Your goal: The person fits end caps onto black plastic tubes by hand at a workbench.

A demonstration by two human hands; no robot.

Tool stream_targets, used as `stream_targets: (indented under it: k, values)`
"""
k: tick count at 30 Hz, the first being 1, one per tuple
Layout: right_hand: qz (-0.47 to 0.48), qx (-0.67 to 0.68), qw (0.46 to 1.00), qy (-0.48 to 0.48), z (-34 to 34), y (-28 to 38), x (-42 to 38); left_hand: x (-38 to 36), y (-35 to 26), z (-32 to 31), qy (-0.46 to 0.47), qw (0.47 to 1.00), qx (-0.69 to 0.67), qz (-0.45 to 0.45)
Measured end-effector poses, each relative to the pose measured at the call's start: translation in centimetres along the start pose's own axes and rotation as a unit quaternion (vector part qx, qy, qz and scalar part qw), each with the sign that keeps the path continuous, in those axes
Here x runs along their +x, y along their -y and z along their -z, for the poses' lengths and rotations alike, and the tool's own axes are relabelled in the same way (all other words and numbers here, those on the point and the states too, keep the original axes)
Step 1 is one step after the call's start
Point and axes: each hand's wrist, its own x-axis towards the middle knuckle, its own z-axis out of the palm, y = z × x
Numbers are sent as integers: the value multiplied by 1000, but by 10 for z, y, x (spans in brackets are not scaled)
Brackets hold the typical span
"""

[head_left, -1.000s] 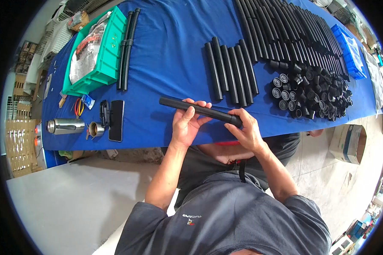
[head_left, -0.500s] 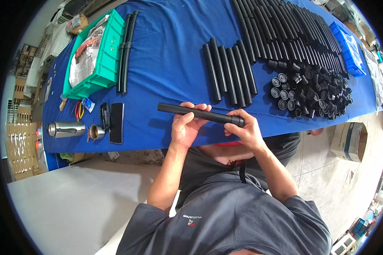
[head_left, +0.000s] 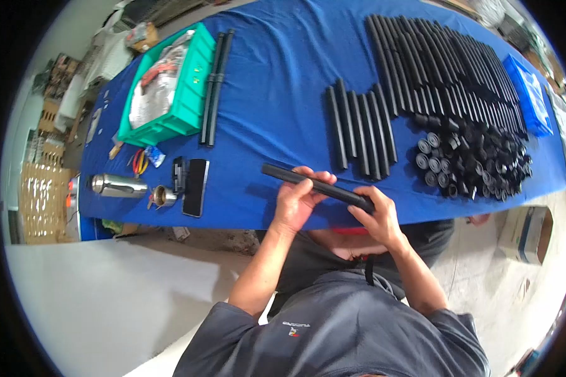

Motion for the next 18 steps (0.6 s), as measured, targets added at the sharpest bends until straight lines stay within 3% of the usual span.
stream_targets:
  k: [3, 4, 7, 8, 15, 18]
  values:
    - [-65, 34, 996, 46, 7, 18, -4, 2, -2, 2, 31, 999, -23, 5]
    - [-41, 8, 998, 38, 6, 15, -4, 2, -2, 1, 33, 999, -22, 6]
    - [-110, 137, 984, 35, -1, 11, -4, 0, -3, -4, 11, 1000, -14, 7]
    - [-75, 113, 990, 36, -1, 9, -4, 0, -3, 1, 12, 1000, -14, 9]
    - [-73, 105, 992, -5, -10, 2, -4, 0, -1, -1, 29, 999, -16, -14]
    - [-108, 166, 980, -3, -13, -1, -3, 1, 0, 1, 29, 999, -9, -16]
